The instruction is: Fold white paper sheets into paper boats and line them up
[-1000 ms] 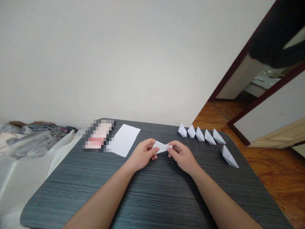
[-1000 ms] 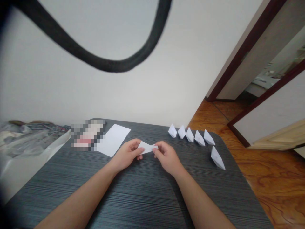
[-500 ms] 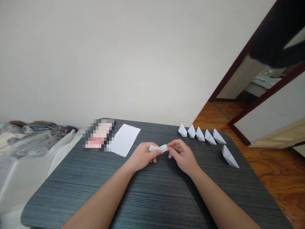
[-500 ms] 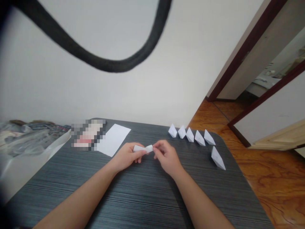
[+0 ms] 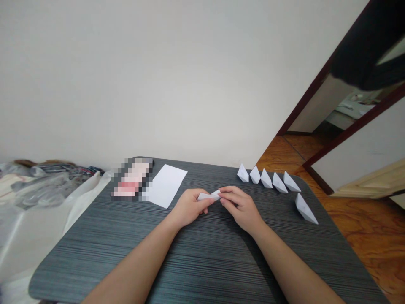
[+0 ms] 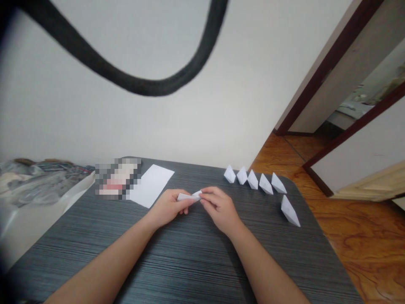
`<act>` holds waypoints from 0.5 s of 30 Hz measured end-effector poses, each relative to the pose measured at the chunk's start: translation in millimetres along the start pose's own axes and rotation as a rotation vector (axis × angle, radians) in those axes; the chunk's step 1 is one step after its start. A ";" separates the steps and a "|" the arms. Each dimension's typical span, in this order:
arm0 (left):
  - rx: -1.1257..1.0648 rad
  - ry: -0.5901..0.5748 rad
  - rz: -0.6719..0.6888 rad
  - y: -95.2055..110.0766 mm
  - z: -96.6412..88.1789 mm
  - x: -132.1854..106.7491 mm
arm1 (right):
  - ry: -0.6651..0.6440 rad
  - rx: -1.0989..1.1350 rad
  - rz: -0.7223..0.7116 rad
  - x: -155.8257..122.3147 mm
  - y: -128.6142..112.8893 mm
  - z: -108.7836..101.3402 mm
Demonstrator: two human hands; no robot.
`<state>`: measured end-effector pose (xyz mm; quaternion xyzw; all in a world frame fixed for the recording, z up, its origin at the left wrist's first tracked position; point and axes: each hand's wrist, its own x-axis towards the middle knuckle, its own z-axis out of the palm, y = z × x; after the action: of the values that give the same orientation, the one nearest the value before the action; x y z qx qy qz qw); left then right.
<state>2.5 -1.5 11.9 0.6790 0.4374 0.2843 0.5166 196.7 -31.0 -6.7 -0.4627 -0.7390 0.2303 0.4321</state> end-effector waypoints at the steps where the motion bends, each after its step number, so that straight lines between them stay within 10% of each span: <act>1: 0.005 0.001 0.000 -0.6 0.0 0.3 | -0.005 0.001 0.005 0.1 0.0 0.0; 15: 0.014 -0.042 0.007 -6.2 1.4 -1.0 | -0.052 -0.009 0.069 0.8 -6.1 0.4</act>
<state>1.5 -2.5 5.7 0.6898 0.4261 0.2688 0.5199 193.2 -33.2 -2.1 -0.4835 -0.7347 0.2539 0.4024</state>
